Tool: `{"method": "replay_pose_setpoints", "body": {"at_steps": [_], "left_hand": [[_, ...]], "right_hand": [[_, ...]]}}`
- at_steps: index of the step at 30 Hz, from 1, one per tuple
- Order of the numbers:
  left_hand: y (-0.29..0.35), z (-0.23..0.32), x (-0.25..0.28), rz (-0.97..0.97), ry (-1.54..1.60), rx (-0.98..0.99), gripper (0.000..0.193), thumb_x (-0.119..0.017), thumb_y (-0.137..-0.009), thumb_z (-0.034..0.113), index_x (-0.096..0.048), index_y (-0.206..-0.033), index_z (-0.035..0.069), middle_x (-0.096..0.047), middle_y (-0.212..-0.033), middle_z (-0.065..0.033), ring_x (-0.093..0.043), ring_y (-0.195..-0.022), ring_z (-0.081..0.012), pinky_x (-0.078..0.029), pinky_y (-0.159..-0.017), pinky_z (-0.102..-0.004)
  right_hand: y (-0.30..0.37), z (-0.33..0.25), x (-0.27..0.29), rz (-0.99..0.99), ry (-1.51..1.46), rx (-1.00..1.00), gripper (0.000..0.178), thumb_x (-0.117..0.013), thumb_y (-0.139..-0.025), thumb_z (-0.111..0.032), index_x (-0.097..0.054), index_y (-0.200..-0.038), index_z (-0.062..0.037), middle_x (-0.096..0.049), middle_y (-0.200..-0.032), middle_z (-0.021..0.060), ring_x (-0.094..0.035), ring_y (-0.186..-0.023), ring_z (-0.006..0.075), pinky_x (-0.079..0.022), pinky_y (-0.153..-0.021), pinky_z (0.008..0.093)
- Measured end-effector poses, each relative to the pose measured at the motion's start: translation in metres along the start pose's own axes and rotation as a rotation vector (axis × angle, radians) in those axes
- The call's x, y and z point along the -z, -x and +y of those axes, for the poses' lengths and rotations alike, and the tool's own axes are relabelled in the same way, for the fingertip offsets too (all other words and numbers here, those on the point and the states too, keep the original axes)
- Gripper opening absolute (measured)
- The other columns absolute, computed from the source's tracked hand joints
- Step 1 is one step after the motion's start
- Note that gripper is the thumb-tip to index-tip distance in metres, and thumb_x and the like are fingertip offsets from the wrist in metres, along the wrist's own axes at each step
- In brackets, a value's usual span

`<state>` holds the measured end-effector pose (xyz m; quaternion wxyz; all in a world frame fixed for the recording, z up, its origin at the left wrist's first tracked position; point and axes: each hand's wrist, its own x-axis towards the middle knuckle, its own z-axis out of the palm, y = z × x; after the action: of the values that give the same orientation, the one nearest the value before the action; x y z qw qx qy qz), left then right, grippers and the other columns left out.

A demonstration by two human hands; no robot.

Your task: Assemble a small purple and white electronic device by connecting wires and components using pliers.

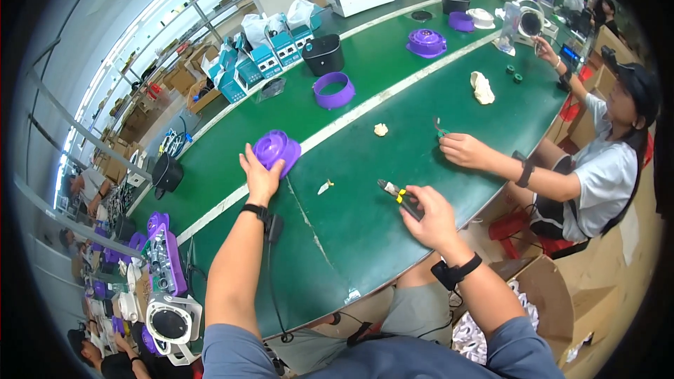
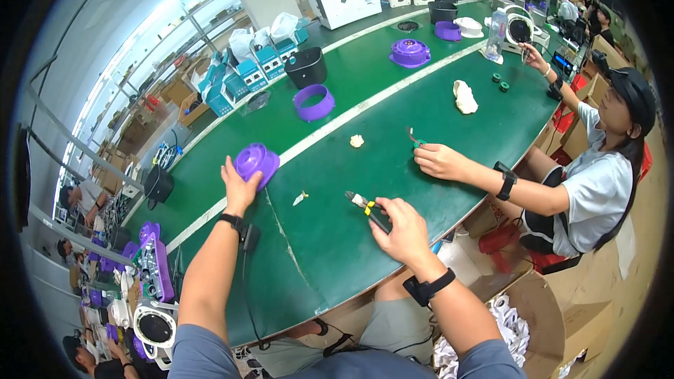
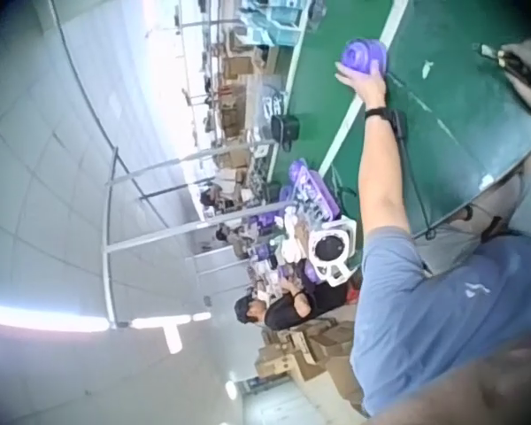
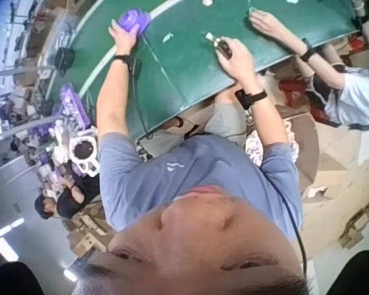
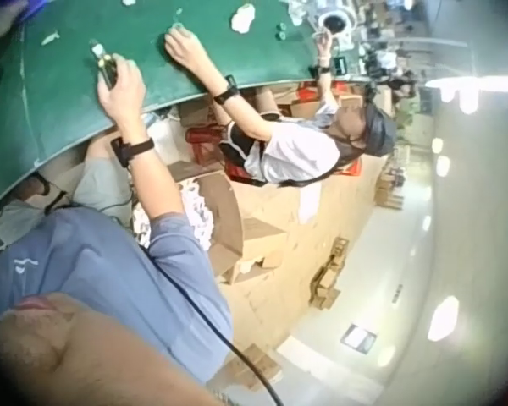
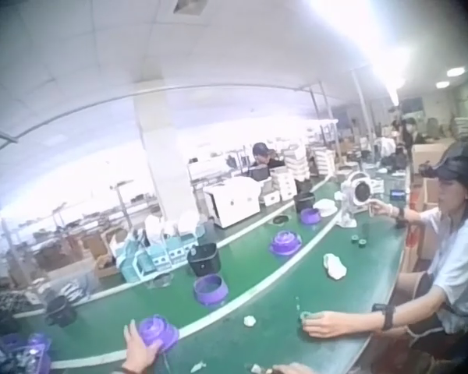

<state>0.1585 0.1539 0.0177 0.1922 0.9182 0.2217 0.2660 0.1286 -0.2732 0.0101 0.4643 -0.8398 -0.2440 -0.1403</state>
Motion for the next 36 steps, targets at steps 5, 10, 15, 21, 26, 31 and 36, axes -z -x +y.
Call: {"method": "replay_pose_setpoints", "body": {"at_steps": [5, 10, 15, 21, 26, 31, 36], "left_hand": [[-0.021, 0.011, -0.001, 0.067, 0.135, 0.007, 0.096, -0.077, -0.086, 0.026, -0.018, -0.156, -0.001, -0.027, -0.155, -0.0352, -0.031, -0.144, -0.0486, -0.031, -0.119, -0.0462], [0.073, 0.058, 0.060, -0.350, 0.713, 0.222, 0.042, -0.061, -0.101, 0.015, -0.052, -0.138, -0.001, -0.066, -0.126, -0.0157, -0.067, -0.106, -0.0204, -0.055, -0.089, -0.0305], [0.209, -0.014, 0.149, -0.162, 0.884, 0.442, 0.027, -0.057, -0.103, 0.021, -0.062, -0.123, 0.002, -0.070, -0.103, -0.0101, -0.066, -0.082, -0.0147, -0.056, -0.069, -0.0275], [0.320, -0.089, 0.166, 0.201, 1.077, 0.560, 0.019, -0.057, -0.104, 0.018, -0.062, -0.112, 0.002, -0.066, -0.092, -0.0064, -0.061, -0.072, -0.0112, -0.051, -0.061, -0.0243], [0.318, -0.069, 0.160, 0.098, 0.922, 0.418, 0.015, -0.055, -0.102, 0.012, -0.063, -0.108, 0.000, -0.067, -0.090, -0.0067, -0.061, -0.072, -0.0103, -0.052, -0.064, -0.0244], [0.323, -0.065, 0.160, 0.001, 0.809, 0.308, 0.014, -0.057, -0.100, 0.008, -0.064, -0.106, -0.001, -0.068, -0.091, -0.0085, -0.063, -0.076, -0.0121, -0.053, -0.070, -0.0253], [0.326, -0.052, 0.181, 0.053, 0.807, 0.324, 0.018, -0.056, -0.101, 0.008, -0.066, -0.112, -0.003, -0.071, -0.099, -0.0129, -0.067, -0.084, -0.0174, -0.056, -0.076, -0.0290]], "right_hand": [[-0.002, -0.004, -0.002, 0.031, -0.010, -0.026, 0.038, -0.076, -0.078, -0.013, -0.064, -0.113, -0.0041, -0.065, -0.093, 0.0096, -0.068, -0.083, 0.0252, -0.056, -0.070, 0.0364], [0.002, 0.008, 0.003, 0.048, 0.058, -0.118, 0.038, -0.074, -0.077, -0.011, -0.063, -0.112, -0.0049, -0.065, -0.094, 0.0100, -0.067, -0.084, 0.0272, -0.055, -0.076, 0.0395], [0.004, 0.001, -0.001, 0.022, 0.067, -0.112, 0.041, -0.072, -0.075, -0.009, -0.063, -0.115, -0.0065, -0.065, -0.093, 0.0094, -0.066, -0.084, 0.0280, -0.054, -0.076, 0.0409], [0.006, -0.005, -0.003, 0.015, 0.141, -0.106, 0.041, -0.070, -0.075, -0.010, -0.064, -0.115, -0.0074, -0.062, -0.088, 0.0084, -0.064, -0.084, 0.0304, -0.053, -0.075, 0.0414], [0.010, -0.011, -0.006, -0.004, 0.283, -0.044, 0.038, -0.070, -0.078, -0.014, -0.064, -0.114, -0.0074, -0.063, -0.089, 0.0090, -0.064, -0.089, 0.0299, -0.053, -0.078, 0.0429], [0.012, -0.005, -0.011, 0.122, 0.264, -0.043, 0.038, -0.070, -0.078, -0.017, -0.064, -0.114, -0.0055, -0.063, -0.087, 0.0114, -0.065, -0.083, 0.0320, -0.053, -0.074, 0.0435], [0.014, -0.002, -0.011, 0.233, 0.133, -0.129, 0.035, -0.070, -0.082, -0.020, -0.066, -0.113, -0.0043, -0.067, -0.084, 0.0149, -0.066, -0.076, 0.0326, -0.054, -0.069, 0.0429]]}}
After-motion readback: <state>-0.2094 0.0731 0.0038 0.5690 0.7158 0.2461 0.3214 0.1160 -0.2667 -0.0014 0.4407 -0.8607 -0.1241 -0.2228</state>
